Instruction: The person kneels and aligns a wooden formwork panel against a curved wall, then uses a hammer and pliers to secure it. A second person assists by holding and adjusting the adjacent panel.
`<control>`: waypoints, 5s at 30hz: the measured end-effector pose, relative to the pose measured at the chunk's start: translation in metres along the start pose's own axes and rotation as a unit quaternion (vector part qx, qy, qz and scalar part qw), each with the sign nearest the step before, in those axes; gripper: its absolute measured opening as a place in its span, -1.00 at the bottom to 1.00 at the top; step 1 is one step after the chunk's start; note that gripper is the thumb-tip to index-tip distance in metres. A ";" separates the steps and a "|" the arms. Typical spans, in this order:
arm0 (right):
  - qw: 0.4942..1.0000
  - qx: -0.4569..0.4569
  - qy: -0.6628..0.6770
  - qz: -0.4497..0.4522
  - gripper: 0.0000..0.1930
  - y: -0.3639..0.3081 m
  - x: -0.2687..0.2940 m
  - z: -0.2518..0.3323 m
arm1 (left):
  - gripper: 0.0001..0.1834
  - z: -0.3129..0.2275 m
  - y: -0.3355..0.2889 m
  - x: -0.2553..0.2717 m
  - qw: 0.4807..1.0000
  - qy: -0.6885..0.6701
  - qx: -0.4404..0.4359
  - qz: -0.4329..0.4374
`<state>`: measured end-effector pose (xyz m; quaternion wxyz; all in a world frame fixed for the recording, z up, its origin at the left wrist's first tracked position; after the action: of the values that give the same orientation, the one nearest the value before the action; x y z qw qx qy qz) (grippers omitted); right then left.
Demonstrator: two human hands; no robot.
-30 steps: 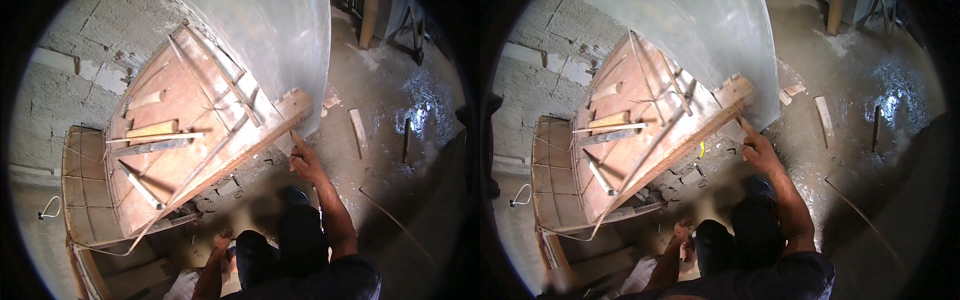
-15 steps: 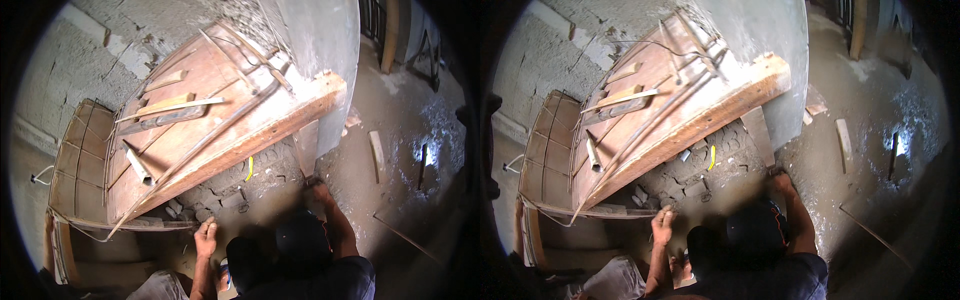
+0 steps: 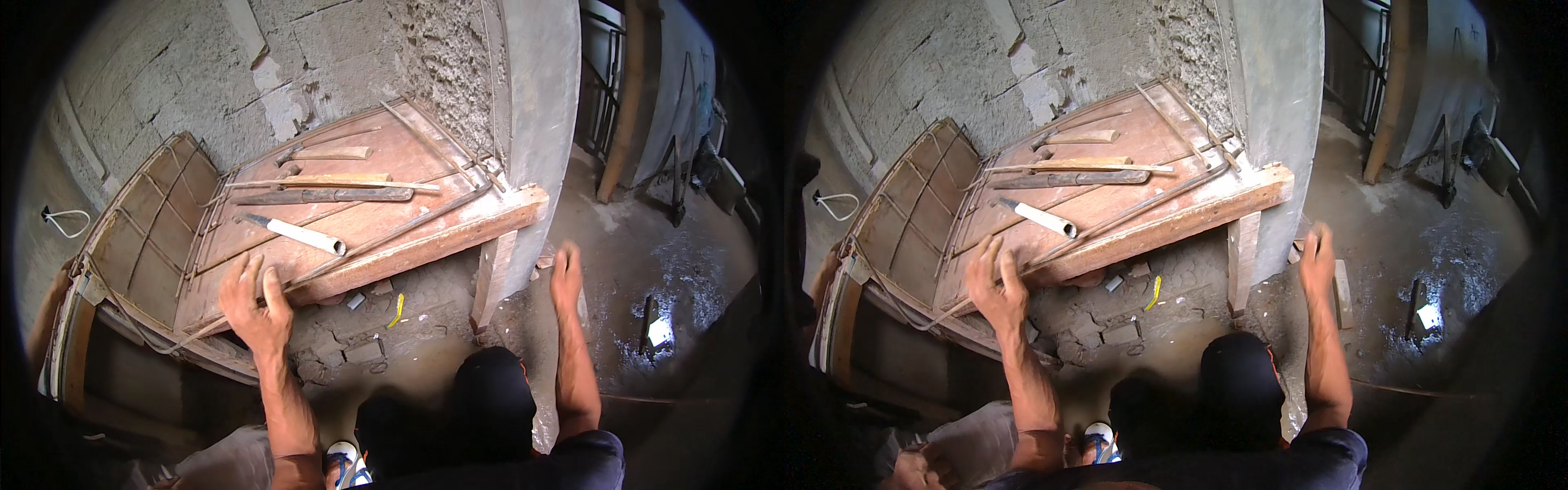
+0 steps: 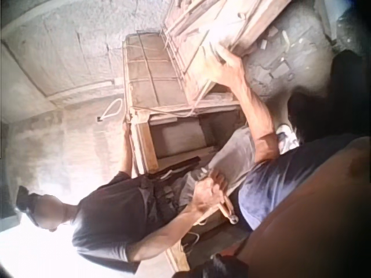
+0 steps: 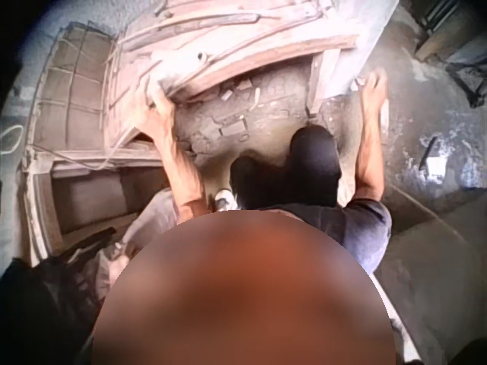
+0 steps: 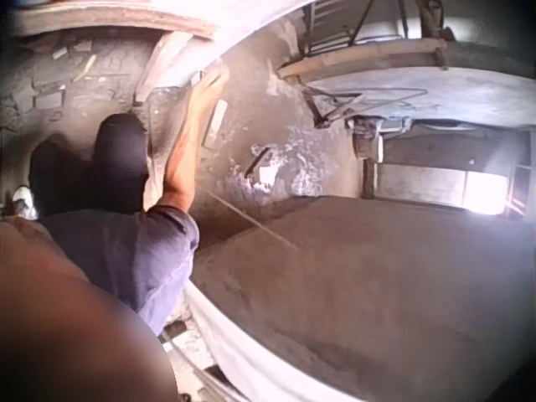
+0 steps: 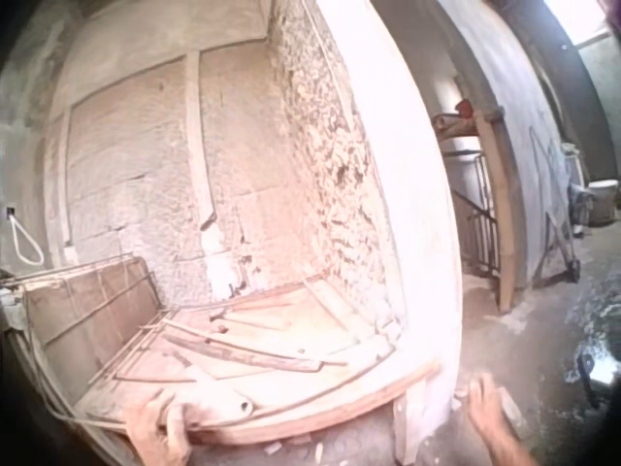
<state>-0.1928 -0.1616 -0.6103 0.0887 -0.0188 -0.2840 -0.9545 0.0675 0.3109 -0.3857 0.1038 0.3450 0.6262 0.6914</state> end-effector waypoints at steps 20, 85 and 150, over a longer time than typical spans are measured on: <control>0.978 0.170 -0.042 -0.111 -0.67 0.090 -0.108 0.100 | -0.57 0.003 -0.007 -0.009 0.991 0.067 0.028 0.110; 0.980 0.178 0.092 0.015 -0.76 0.090 -0.079 0.097 | 0.12 0.084 -0.096 -0.070 0.989 0.123 -0.061 -0.045; 0.977 0.166 0.130 0.038 -0.80 0.096 -0.078 0.088 | 0.03 0.076 -0.093 -0.065 0.987 0.151 -0.051 -0.038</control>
<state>-0.1003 -0.1801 -0.4917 0.1628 0.1096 -0.4240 -0.8842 0.1353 0.3521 -0.4977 0.0518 0.2072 0.6108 0.7624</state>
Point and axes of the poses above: each hand's wrist, its own y-axis towards the middle knuckle, its own x-axis out of the back of the hand, z = x × y, the point moved 1 cm from there along y, towards the middle knuckle, and after that the axes turned 14 degrees about y, right-handed, at the moved point
